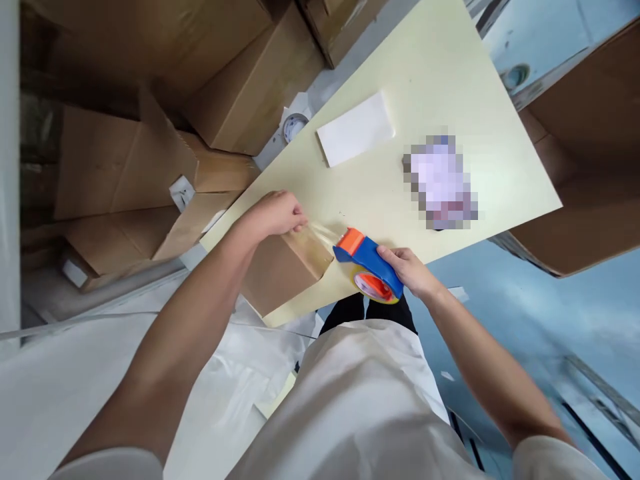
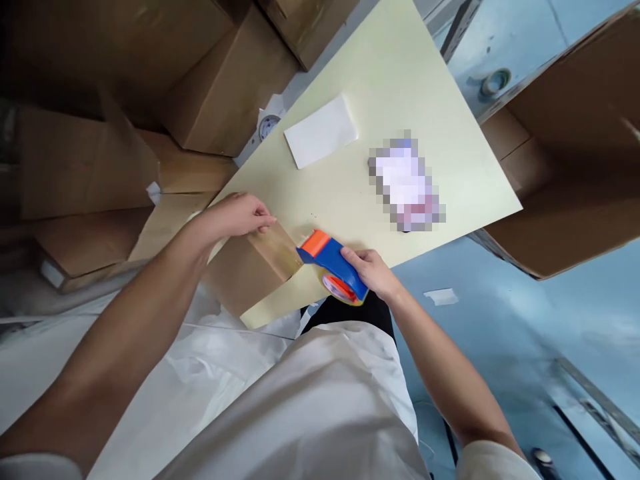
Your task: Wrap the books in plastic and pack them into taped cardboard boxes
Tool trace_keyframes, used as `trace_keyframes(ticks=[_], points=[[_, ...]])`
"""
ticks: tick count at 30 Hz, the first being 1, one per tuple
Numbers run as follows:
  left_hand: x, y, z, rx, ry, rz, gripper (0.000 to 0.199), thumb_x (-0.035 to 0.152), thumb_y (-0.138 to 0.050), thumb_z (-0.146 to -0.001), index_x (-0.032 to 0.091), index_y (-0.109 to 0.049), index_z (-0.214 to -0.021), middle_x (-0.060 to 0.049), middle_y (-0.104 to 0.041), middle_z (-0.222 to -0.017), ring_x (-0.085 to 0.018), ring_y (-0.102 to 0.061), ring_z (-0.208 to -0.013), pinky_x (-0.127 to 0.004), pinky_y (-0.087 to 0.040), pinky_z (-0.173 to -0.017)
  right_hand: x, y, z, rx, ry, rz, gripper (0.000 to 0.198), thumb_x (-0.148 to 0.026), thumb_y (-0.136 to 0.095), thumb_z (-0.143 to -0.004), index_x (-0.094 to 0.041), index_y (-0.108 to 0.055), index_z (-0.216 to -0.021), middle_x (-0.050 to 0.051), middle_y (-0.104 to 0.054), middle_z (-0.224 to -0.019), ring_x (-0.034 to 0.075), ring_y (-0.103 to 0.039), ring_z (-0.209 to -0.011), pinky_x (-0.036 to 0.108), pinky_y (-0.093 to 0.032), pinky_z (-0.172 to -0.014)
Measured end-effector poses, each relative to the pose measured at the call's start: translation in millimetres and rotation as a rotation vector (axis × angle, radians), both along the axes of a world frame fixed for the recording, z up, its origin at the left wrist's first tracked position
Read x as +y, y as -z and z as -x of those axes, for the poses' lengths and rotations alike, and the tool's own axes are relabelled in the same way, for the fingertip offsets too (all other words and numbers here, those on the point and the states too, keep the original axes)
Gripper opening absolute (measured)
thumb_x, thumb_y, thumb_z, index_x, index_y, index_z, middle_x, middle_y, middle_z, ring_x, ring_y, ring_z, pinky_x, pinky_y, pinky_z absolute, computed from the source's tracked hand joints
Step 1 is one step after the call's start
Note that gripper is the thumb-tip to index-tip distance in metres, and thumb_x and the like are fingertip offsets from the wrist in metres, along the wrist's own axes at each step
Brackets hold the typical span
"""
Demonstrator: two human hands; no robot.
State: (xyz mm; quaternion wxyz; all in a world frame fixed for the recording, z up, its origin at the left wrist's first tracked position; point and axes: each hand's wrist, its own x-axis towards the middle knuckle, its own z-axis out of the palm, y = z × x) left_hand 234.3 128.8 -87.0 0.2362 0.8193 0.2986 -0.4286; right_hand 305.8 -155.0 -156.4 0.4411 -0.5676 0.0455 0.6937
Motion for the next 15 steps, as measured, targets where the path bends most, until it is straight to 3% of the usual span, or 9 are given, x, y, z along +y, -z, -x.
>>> trace_keyframes(ticks=[4, 9, 13, 15], points=[[-5.5, 10.3, 2.2, 0.115, 0.244, -0.060, 0.018, 0.028, -0.065, -0.070, 0.019, -0.065, -0.054, -0.006, -0.062, -0.058, -0.027, -0.064, -0.077, -0.035, -0.046, -0.079, -32.1, 13.9, 38.5, 0.184, 0.078, 0.063, 0.053, -0.066, -0.061, -0.075, -0.015, -0.070, -0.067, 0.005, -0.067, -0.058, 0.013, -0.055, -0.047, 0.025, -0.043, -0.044], [-30.0, 22.9, 16.2, 0.115, 0.514, -0.251, 0.018, 0.025, -0.060, -0.074, 0.011, -0.070, -0.077, -0.015, -0.067, -0.083, -0.036, -0.063, -0.095, -0.049, -0.042, -0.088, -30.6, 18.7, 84.1, 0.274, 0.182, 0.075, 0.051, -0.064, -0.062, -0.076, -0.014, -0.072, -0.076, 0.006, -0.072, -0.068, 0.017, -0.063, -0.057, 0.028, -0.051, -0.054], [-42.7, 19.1, 31.2, 0.137, 0.575, -0.252, 0.023, 0.027, -0.054, -0.082, 0.012, -0.071, -0.080, -0.015, -0.066, -0.079, -0.038, -0.061, -0.101, -0.052, -0.033, -0.094, -21.2, 16.0, 101.2, 0.280, 0.209, 0.100, 0.049, -0.062, -0.062, -0.077, -0.014, -0.072, -0.077, 0.006, -0.074, -0.071, 0.016, -0.065, -0.060, 0.027, -0.052, -0.058], [-47.1, 12.4, 35.6, 0.148, 0.586, -0.269, 0.025, 0.026, -0.052, -0.083, 0.015, -0.071, -0.093, -0.015, -0.068, -0.081, -0.035, -0.062, -0.099, -0.050, -0.031, -0.094, -17.4, 14.3, 105.8, 0.271, 0.208, 0.102, 0.048, -0.061, -0.062, -0.078, -0.014, -0.072, -0.076, 0.006, -0.074, -0.072, 0.017, -0.066, -0.063, 0.027, -0.053, -0.060]])
